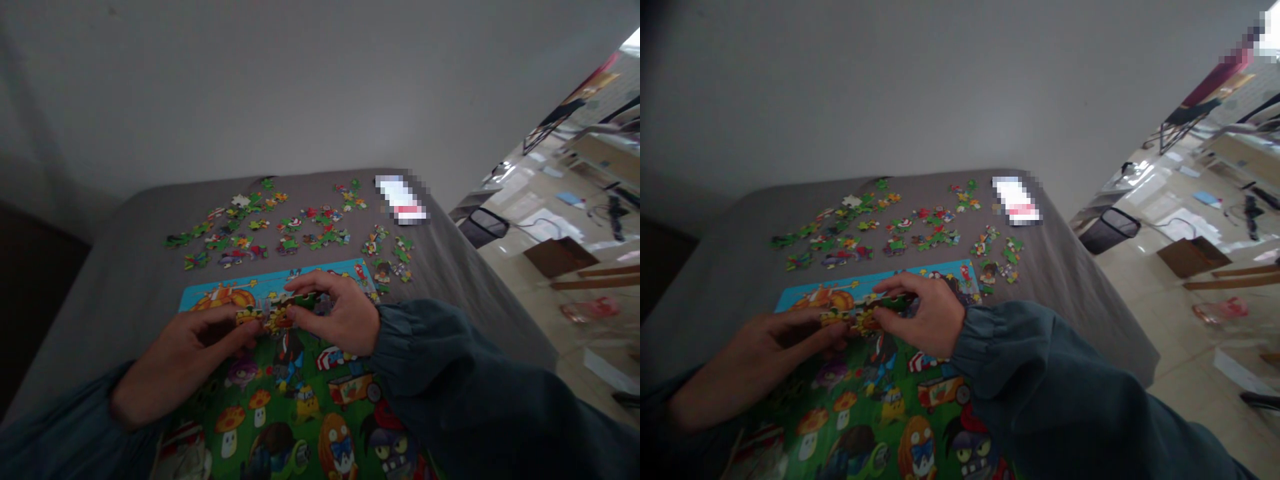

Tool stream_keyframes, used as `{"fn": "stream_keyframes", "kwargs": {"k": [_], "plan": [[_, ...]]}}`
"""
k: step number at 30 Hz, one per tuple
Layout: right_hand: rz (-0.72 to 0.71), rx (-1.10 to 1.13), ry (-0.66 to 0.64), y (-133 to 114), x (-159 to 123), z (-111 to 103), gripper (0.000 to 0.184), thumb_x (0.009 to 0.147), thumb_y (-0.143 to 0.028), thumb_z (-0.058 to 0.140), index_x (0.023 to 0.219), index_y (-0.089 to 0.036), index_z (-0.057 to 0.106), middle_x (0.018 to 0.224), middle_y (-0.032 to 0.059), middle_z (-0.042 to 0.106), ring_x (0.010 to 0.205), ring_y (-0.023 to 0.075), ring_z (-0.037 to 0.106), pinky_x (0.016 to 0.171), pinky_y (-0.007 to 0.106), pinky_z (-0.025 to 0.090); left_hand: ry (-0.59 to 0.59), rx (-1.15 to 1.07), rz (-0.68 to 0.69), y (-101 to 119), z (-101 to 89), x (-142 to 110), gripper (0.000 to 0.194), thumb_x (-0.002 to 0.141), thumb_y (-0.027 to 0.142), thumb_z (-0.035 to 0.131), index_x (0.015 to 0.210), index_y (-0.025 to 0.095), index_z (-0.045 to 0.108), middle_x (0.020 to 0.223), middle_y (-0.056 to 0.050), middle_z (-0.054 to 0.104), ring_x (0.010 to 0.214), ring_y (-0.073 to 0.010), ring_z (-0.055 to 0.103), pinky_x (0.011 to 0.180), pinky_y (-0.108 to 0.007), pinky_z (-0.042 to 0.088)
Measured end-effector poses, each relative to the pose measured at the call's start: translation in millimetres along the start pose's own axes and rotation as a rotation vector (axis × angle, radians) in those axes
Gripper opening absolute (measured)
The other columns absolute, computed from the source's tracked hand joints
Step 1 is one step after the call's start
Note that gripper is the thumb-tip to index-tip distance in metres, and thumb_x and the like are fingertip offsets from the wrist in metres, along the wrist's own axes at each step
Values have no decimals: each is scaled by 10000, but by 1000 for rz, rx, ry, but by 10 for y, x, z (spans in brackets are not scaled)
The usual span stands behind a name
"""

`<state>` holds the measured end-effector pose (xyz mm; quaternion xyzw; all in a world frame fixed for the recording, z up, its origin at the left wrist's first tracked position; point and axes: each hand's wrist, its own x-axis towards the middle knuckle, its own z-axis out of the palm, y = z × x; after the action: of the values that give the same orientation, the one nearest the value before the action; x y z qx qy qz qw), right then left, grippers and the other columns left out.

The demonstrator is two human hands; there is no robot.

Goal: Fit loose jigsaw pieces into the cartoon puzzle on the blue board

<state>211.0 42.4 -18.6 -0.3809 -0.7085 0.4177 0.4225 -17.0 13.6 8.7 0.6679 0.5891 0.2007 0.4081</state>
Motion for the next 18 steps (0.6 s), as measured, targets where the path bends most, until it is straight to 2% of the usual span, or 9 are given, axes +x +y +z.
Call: {"fn": "stream_keyframes", "kwargs": {"k": [3,8,13,18], "plan": [[0,11,13,1,-2,7,247,799,-262,716,1027,-167,726,870,40,780,807,165,746,764,309,605,-108,-7,-42,-49,-5,2,406,869,579,575,719,237,734,694,12,741,675,-173,663,583,-225,522],[7,15,19,4,-1,10,257,796,-283,722,1025,-167,729,869,45,783,802,169,747,760,315,601,-165,-27,-81,-143,33,12,403,848,597,553,769,246,734,749,19,752,734,-189,676,633,-253,539],[37,30,-11,-2,4,1,267,789,-292,737,1031,-180,729,866,35,780,807,170,744,779,325,598,-148,-8,-58,-96,59,-4,371,826,592,577,829,270,763,810,29,772,754,-196,697,648,-268,549],[105,82,-61,7,18,2,306,784,-290,751,1059,-159,720,887,45,773,834,176,741,771,321,598,-27,127,-36,-66,70,-36,381,821,606,561,868,294,774,826,38,790,749,-209,734,674,-295,567]]}}
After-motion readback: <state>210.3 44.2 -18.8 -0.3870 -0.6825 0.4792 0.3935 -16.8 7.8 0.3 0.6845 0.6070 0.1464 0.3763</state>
